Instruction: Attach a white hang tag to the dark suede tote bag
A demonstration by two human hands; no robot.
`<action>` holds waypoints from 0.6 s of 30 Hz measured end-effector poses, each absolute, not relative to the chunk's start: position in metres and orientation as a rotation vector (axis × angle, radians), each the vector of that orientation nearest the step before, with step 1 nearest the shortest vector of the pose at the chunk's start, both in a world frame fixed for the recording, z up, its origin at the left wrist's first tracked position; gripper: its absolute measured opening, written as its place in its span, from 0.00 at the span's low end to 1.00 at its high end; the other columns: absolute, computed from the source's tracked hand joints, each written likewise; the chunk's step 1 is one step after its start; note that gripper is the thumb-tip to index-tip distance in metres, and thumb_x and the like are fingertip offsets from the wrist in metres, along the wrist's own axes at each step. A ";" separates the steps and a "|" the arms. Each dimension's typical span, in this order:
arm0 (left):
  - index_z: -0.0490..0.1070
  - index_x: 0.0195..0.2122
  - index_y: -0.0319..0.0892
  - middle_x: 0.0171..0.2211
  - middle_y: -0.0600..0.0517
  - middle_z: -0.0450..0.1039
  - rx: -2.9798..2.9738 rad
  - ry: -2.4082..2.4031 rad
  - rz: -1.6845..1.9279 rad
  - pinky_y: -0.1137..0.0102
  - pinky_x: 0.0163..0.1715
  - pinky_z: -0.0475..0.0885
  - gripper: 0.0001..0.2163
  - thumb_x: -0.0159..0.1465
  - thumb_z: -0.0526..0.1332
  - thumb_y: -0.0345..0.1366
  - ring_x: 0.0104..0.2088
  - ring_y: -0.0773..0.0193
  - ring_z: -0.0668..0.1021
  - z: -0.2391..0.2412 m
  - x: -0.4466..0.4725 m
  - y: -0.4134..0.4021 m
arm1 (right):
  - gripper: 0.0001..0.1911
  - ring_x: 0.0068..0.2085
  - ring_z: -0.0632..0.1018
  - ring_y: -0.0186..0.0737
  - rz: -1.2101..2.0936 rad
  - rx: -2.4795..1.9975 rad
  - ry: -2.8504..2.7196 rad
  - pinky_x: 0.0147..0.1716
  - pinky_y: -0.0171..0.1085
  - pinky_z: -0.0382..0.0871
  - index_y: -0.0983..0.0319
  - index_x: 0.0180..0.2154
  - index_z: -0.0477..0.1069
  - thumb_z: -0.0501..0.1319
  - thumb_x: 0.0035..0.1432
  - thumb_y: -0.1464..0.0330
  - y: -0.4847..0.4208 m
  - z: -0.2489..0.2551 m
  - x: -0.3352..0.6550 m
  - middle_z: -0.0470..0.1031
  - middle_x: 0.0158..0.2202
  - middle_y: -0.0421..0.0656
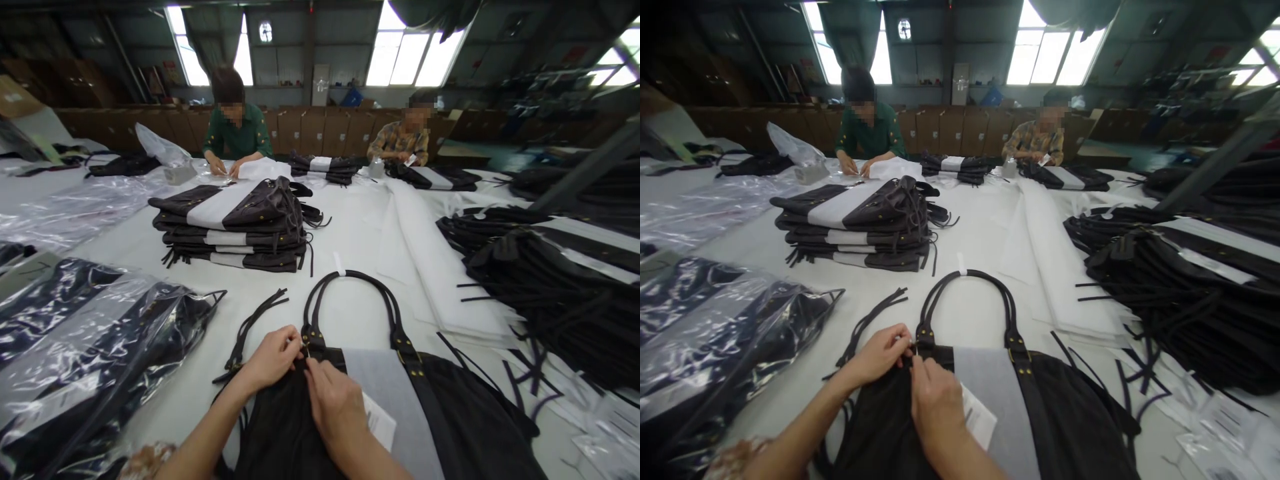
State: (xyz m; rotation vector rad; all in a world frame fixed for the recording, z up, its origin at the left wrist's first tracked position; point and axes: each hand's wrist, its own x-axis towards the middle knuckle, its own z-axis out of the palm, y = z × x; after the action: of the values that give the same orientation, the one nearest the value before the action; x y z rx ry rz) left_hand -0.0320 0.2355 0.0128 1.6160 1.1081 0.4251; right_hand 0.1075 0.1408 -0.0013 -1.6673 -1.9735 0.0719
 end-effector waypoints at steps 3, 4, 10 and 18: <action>0.64 0.31 0.42 0.30 0.53 0.71 1.696 1.185 0.624 0.70 0.33 0.68 0.10 0.65 0.49 0.41 0.31 0.65 0.73 0.029 -0.034 0.216 | 0.15 0.31 0.75 0.40 0.072 -1.584 -1.909 0.31 0.38 0.65 0.63 0.48 0.69 0.48 0.66 0.71 0.135 0.001 0.101 0.77 0.34 0.46; 0.63 0.31 0.43 0.32 0.52 0.71 1.718 1.174 0.666 0.70 0.36 0.68 0.10 0.66 0.49 0.40 0.33 0.65 0.73 0.034 -0.034 0.210 | 0.15 0.33 0.76 0.41 0.109 -1.583 -1.847 0.33 0.38 0.66 0.63 0.50 0.68 0.49 0.66 0.71 0.136 0.003 0.101 0.77 0.36 0.47; 0.60 0.30 0.44 0.30 0.54 0.67 1.690 1.062 0.632 0.70 0.39 0.65 0.11 0.67 0.46 0.40 0.34 0.64 0.71 0.046 -0.034 0.193 | 0.11 0.35 0.76 0.37 0.427 -1.476 -1.715 0.37 0.36 0.68 0.60 0.40 0.71 0.51 0.66 0.71 0.157 0.003 0.117 0.77 0.35 0.42; 0.61 0.29 0.44 0.28 0.56 0.64 1.600 1.060 0.678 0.71 0.36 0.63 0.11 0.67 0.48 0.41 0.32 0.66 0.67 0.035 -0.028 0.208 | 0.09 0.35 0.77 0.36 0.596 -1.315 -1.686 0.36 0.33 0.68 0.59 0.38 0.73 0.53 0.64 0.72 0.170 0.006 0.125 0.77 0.34 0.41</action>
State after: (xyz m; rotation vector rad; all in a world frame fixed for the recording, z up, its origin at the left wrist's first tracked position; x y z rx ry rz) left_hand -0.0278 0.2081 0.0351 1.6004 1.0596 0.6781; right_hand 0.1246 0.1704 0.0057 -1.3151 -1.6857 0.5956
